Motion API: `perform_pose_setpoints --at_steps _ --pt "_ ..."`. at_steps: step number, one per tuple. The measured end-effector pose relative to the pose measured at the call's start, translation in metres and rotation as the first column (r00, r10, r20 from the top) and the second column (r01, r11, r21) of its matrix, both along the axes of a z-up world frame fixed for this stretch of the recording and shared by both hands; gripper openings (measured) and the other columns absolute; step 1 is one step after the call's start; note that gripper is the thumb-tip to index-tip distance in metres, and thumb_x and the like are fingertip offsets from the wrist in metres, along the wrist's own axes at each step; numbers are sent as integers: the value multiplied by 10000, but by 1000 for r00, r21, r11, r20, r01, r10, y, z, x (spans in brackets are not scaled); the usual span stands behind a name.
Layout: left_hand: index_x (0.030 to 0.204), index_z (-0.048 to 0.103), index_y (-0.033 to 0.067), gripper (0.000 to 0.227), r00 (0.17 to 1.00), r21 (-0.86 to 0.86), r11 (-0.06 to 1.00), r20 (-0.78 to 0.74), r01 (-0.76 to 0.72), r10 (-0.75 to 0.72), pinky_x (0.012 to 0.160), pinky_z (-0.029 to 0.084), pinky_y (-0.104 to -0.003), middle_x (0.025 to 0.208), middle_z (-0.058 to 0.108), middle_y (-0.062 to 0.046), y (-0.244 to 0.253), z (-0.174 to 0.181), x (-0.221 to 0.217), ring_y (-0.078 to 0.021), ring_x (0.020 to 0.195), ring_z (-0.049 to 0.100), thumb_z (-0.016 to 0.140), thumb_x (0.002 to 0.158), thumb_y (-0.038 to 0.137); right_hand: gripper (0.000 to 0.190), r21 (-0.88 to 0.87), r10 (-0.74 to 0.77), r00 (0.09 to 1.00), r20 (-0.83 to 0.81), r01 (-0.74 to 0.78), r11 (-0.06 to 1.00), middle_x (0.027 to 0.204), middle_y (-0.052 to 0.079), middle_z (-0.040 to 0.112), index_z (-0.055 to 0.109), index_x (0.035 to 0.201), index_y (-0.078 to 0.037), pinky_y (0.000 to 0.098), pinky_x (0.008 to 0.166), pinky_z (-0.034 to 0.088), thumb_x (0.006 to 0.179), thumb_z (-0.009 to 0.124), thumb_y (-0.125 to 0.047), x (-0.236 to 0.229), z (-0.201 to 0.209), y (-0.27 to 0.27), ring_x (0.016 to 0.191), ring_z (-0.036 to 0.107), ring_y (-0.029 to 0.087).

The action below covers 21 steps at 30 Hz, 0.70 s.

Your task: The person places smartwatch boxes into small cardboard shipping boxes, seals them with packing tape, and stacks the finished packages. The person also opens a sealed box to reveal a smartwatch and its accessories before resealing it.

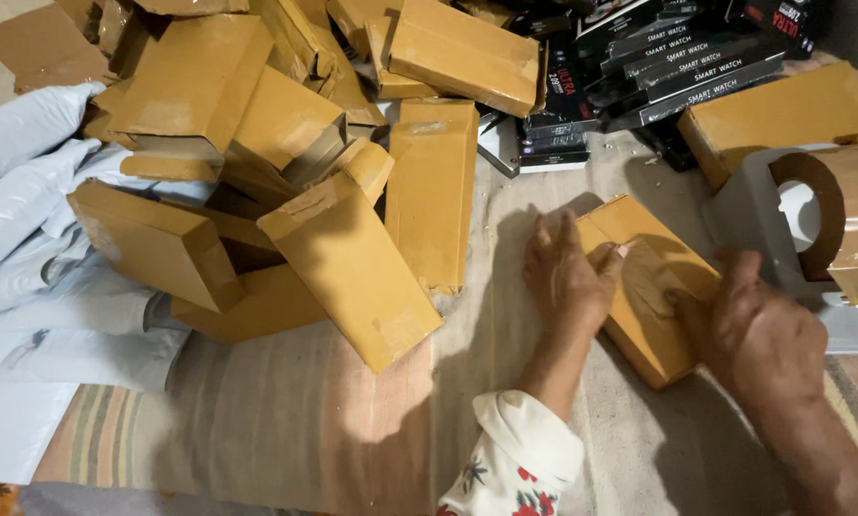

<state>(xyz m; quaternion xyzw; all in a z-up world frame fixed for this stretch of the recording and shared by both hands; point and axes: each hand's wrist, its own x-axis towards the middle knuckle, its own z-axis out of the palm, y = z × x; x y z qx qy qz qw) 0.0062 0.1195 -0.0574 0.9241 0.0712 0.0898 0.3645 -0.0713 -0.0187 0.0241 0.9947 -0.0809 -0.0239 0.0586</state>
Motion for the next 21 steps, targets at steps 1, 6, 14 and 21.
perform_pose_setpoints --at_steps 1,6,14,21 --pt "1601 273 80 975 992 -55 998 -125 13 -20 1176 247 -527 1536 350 -250 4 0 2 -388 1408 353 767 852 461 643 -100 78 992 100 -68 993 1189 169 717 495 1503 -159 364 738 631 990 593 -535 -2 -7 0 1085 694 298" --pt "1562 331 24 975 996 -155 987 87 30 -16 1129 248 -559 1448 461 -238 14 -6 -3 -395 1358 408 781 828 482 479 -284 601 702 383 -529 800 1589 42 445 444 1419 -275 478 1266 295 961 496 -406 16 -43 -19 1541 348 257" --pt "1397 513 48 694 963 -238 971 264 4 61 1108 307 -548 1344 573 -188 12 -16 -8 -374 1318 475 759 858 409 845 11 725 610 319 -768 641 1589 144 238 235 1582 -67 449 1215 100 962 186 -640 27 -55 -28 1491 154 268" --pt "1300 609 98 406 962 -278 960 255 -27 101 1095 327 -541 1298 625 -148 14 -35 3 -350 1266 541 642 980 345 933 94 787 577 218 -815 572 1664 213 137 146 1599 -3 462 1251 75 961 191 -683 63 -58 -6 1569 80 326"
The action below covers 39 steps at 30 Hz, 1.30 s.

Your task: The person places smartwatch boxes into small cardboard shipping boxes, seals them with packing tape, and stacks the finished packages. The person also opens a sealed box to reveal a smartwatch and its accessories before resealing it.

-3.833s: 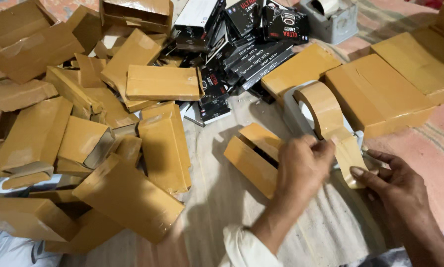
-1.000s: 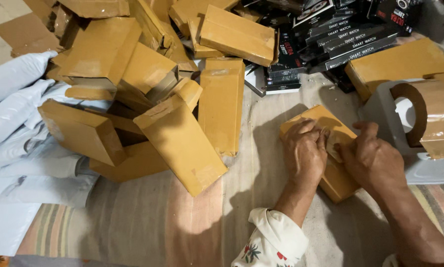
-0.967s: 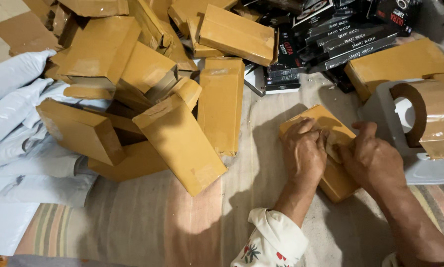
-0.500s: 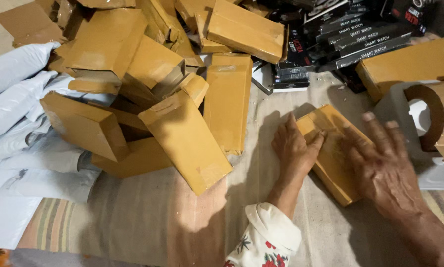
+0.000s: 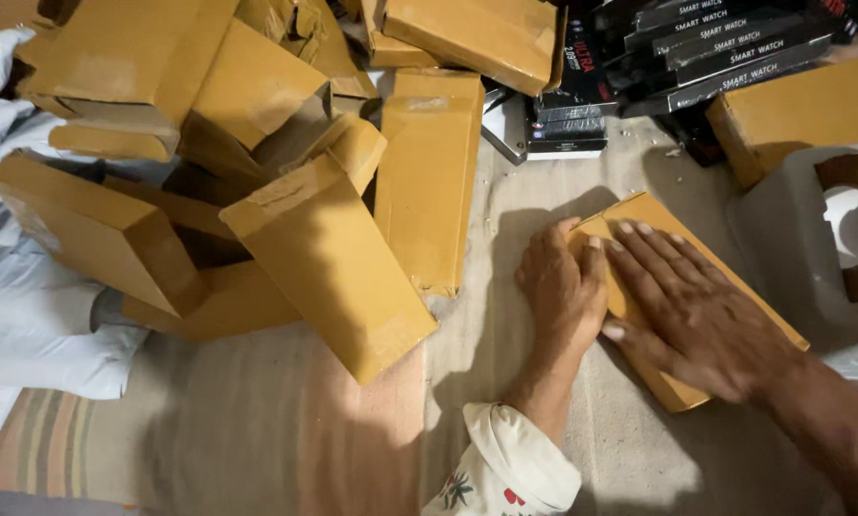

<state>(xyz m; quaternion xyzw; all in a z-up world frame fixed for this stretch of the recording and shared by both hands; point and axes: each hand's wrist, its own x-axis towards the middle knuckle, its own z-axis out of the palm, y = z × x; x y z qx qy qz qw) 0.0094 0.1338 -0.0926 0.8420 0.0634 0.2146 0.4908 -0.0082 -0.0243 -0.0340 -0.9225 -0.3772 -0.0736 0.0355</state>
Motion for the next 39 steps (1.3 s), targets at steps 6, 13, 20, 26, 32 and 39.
perform_pose_setpoints --at_steps 6,13,20,26,32,39 --pt "1117 656 85 337 995 4 1000 -104 3 -2 1034 473 -505 1138 700 -134 17 2 10 -342 1117 646 621 1007 402 1011 -51 -12 997 75 16 999 1639 257 119 117 1583 21 472 1223 66 932 243 -742 9 4 22 1557 51 363" --pt "1422 572 294 602 874 529 697 -324 484 -362 1052 296 -680 1555 449 -97 -19 57 55 -396 1307 443 470 917 607 968 84 -314 939 139 305 949 1601 263 248 262 1512 55 482 1236 153 907 317 -699 -53 -2 15 1518 190 373" --pt "1390 559 160 600 850 501 716 -462 486 -254 1104 385 -589 1558 385 -244 -5 80 13 -438 1399 412 447 1000 603 946 122 -361 908 213 342 932 1615 141 327 316 1525 -68 579 1148 241 839 370 -718 -74 -9 -8 1445 301 314" --pt "1324 585 133 449 881 368 924 -465 101 89 1046 428 -567 1426 462 -220 26 92 -57 -429 1325 450 489 1017 446 624 -473 -56 836 546 362 803 1665 208 281 222 1594 -352 577 1170 393 1028 295 -605 -28 4 -2 1483 336 519" --pt "1323 551 61 534 892 352 934 -439 56 112 1051 414 -528 1408 425 -256 22 101 -59 -436 1331 412 540 990 478 841 -96 -774 585 -240 779 619 1456 204 467 454 1480 -78 555 983 508 988 355 -753 -15 13 51 1277 496 502" --pt "1319 592 58 463 912 380 924 -392 44 118 1047 439 -527 1353 527 -245 28 100 -55 -421 1268 513 436 1076 421 641 5 -785 507 -354 841 541 1437 211 438 510 1416 -107 585 945 510 1035 414 -614 -4 12 43 1299 477 494"
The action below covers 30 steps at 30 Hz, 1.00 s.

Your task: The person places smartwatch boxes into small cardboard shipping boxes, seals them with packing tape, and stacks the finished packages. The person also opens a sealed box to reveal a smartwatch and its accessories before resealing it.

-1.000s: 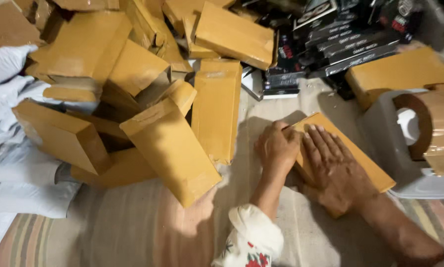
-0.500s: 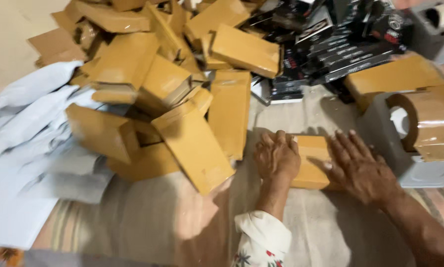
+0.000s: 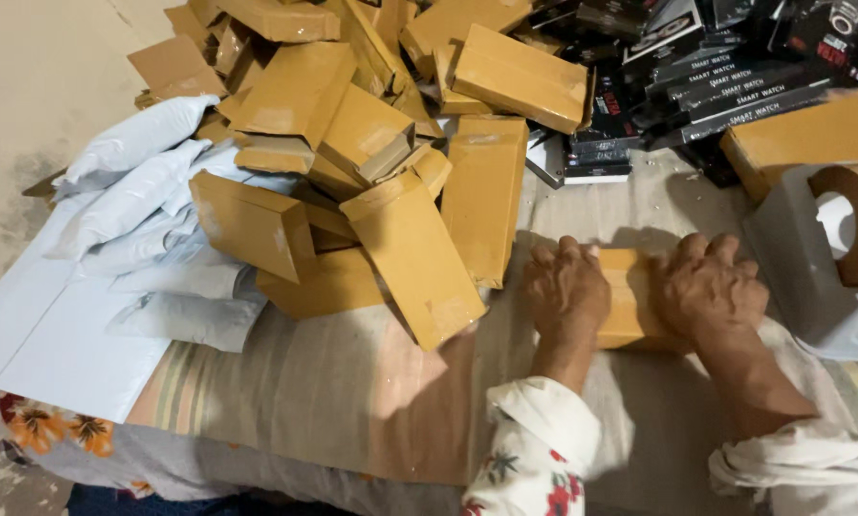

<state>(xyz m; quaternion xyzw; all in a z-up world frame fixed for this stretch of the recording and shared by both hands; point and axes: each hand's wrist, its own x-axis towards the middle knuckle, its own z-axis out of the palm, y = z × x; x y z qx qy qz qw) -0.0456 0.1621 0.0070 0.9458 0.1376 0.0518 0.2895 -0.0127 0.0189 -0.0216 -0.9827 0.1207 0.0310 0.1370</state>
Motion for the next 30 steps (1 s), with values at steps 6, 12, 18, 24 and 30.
perform_pose_setpoints --at_steps 6,12,18,24,30 --pt "1228 680 85 442 991 104 988 60 113 -120 1089 283 -628 1432 475 -252 -10 -7 15 -462 1310 414 433 1034 396 448 -163 104 989 106 -86 983 1331 244 525 581 1352 -94 543 860 554 1012 540 -382 17 -23 -5 1213 534 466" --pt "1169 705 149 430 985 -33 985 -42 168 -170 1110 280 -613 1346 610 -112 10 -27 38 -408 1329 431 419 990 415 348 -436 431 902 -15 -394 809 1105 112 711 651 1247 -135 446 894 564 1046 480 -362 28 -28 -9 1095 665 302" --pt "1155 731 105 454 941 168 932 53 322 -334 1072 446 -556 1272 710 -146 11 -49 40 -362 1219 609 365 1102 368 486 -268 474 880 3 -456 849 1239 152 711 641 1273 -110 493 1054 505 1068 362 -450 27 -12 8 1187 663 297" --pt "1557 410 293 570 961 -69 958 27 278 -277 1100 271 -634 1695 209 -149 24 -46 20 -461 1474 155 326 1014 445 755 -200 350 936 -23 -347 916 1517 248 418 385 1533 -140 602 1074 442 985 241 -639 -6 3 -15 1413 367 460" --pt "1567 369 299 1182 787 323 790 175 522 -592 1246 87 -612 1695 155 -139 46 -58 -30 -523 1531 -75 740 555 786 1392 -457 683 729 43 -594 662 1660 222 197 205 1636 -207 583 1073 385 538 642 -942 -31 -7 -33 1506 155 464"
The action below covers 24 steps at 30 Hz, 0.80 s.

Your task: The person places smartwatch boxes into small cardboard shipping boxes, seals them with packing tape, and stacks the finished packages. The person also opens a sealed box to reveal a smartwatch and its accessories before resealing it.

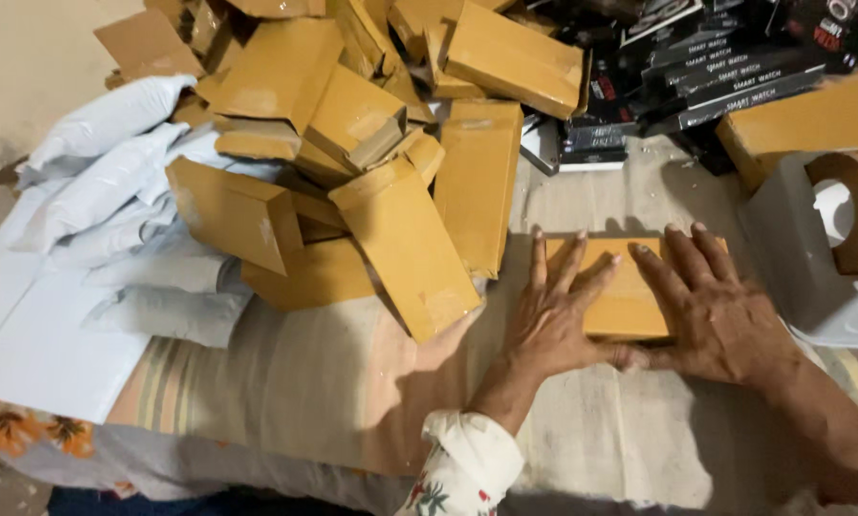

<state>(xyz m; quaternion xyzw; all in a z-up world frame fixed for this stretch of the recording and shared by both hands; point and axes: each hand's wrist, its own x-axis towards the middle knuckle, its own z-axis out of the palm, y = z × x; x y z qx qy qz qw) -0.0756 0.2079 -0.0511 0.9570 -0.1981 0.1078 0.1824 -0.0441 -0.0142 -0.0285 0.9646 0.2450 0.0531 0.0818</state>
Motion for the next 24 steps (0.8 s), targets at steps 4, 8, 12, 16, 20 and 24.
perform_pose_setpoints --at_steps 4,8,12,16,20,24 --pt "1571 414 235 1277 997 53 997 56 48 -51 1246 121 -605 1668 269 -179 -4 -10 10 -509 1532 81 812 488 782 1262 168 69 998 2 -68 983 1641 218 273 289 1586 -191 576 1067 440 572 728 -801 -4 -12 -14 1483 223 465" --pt "1454 540 122 1148 986 92 993 146 69 -82 1149 323 -562 1550 472 -203 2 -6 24 -478 1443 370 790 535 764 1088 8 55 980 191 -58 998 1537 194 438 396 1510 -119 568 1052 517 683 673 -770 -9 -24 -15 1402 484 362" --pt "1174 712 62 771 993 -84 990 -19 112 -114 1086 568 -473 1263 724 -173 11 15 36 -341 1233 689 606 859 757 880 10 126 970 207 -131 991 1441 177 576 464 1416 -86 471 914 617 787 656 -671 -1 -10 -27 1253 652 366" --pt "1071 760 63 615 978 -212 977 199 -17 60 849 548 -518 1080 729 -199 2 31 39 -355 1012 688 543 939 623 1032 152 -2 978 -209 35 988 1414 125 635 377 1547 -128 357 739 674 750 689 -703 39 35 -44 948 755 251" --pt "1016 746 49 540 978 -112 980 105 -166 178 710 528 -468 976 723 -166 -27 44 57 -286 833 657 427 1070 483 786 243 -33 955 -294 108 964 1193 135 723 533 1441 -168 434 867 616 825 615 -649 53 54 -35 910 777 264" --pt "936 742 83 515 963 -137 954 -9 -266 268 680 490 -448 872 717 -97 -41 53 74 -244 683 652 371 1083 408 512 105 -146 989 27 142 984 1150 133 719 644 1279 -169 436 786 613 1044 345 -513 46 47 7 947 717 272"
